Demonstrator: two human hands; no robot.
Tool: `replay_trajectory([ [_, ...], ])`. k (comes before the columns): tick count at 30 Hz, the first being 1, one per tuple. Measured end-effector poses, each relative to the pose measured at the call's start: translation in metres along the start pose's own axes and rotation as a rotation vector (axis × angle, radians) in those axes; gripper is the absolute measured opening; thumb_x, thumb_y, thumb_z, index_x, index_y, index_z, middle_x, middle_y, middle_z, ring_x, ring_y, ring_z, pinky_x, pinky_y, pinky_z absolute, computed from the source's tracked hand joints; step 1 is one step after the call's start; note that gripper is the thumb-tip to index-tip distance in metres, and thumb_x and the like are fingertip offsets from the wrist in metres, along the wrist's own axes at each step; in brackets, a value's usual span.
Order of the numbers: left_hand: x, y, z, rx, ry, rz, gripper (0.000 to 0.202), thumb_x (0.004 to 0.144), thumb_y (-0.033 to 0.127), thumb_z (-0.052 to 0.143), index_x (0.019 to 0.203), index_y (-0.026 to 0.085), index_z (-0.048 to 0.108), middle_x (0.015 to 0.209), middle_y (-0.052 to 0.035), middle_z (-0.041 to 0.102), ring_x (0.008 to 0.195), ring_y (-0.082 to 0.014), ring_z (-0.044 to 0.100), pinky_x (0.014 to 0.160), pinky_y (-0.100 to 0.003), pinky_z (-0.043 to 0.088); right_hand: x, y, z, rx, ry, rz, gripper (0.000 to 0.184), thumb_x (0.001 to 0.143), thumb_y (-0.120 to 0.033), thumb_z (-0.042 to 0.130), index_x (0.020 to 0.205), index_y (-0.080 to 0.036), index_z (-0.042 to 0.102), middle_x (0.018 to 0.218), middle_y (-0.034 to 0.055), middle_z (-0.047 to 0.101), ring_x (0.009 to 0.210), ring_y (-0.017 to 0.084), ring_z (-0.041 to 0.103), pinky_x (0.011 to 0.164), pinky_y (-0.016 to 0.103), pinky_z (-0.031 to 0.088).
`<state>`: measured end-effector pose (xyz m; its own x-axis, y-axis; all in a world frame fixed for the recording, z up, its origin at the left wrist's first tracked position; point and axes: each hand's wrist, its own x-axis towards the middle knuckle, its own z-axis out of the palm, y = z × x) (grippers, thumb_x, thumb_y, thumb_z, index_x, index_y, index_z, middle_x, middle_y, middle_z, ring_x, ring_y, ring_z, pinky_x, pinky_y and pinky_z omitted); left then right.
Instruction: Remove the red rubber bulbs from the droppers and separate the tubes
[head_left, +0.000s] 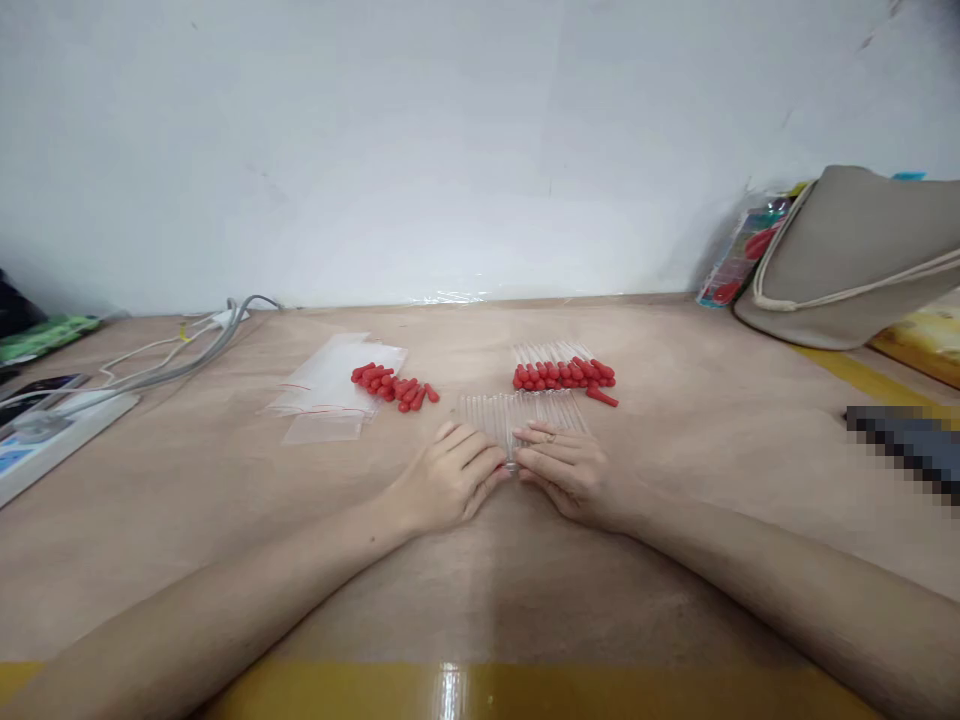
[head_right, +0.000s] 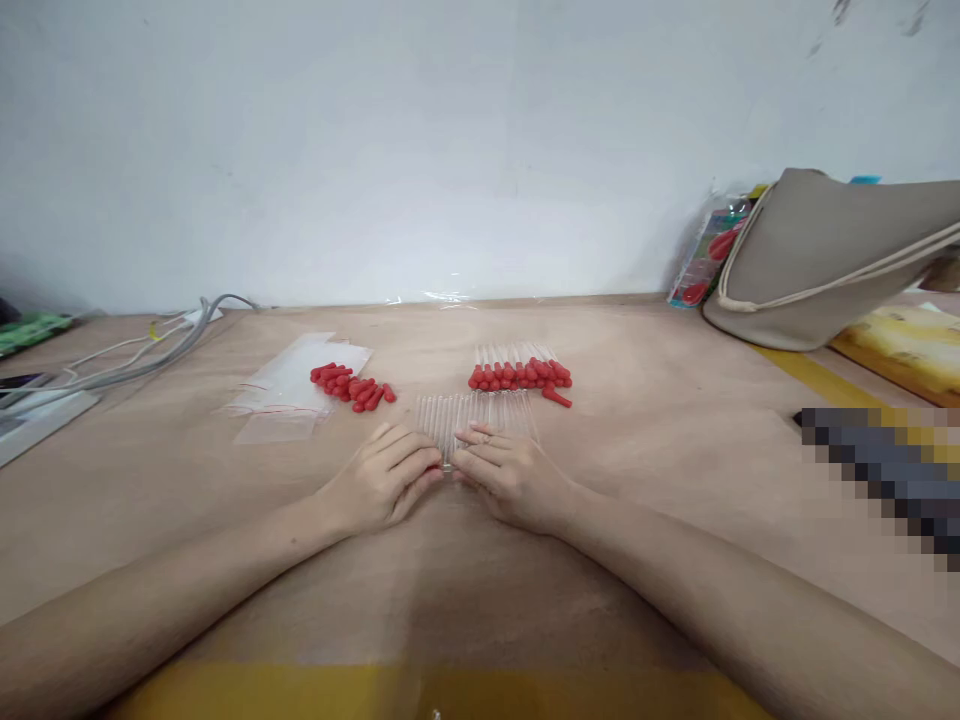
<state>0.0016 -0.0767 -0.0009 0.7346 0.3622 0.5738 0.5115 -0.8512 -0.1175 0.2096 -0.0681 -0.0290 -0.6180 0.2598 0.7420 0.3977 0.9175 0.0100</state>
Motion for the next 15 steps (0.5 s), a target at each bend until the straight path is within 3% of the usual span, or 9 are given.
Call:
replay_trajectory([
  [15,-0.002,0.002,-0.007,-0.021,-0.142,0.024,0.019,0.089,0.019,0.037,0.08,0.014,0.053,0.073,-0.0042,0.057,0.07,-0.0155,0.048,0.07,-0.031,0.034,0.0,-0.008,-0.018,-0.153,-0.046,-0.164,0.017,0.083,-0.01,0.051,0.097,-0.009,0.06,0.092,0.0094,0.068,0.103,0.019,0.059,0.098,0.035,0.046],
])
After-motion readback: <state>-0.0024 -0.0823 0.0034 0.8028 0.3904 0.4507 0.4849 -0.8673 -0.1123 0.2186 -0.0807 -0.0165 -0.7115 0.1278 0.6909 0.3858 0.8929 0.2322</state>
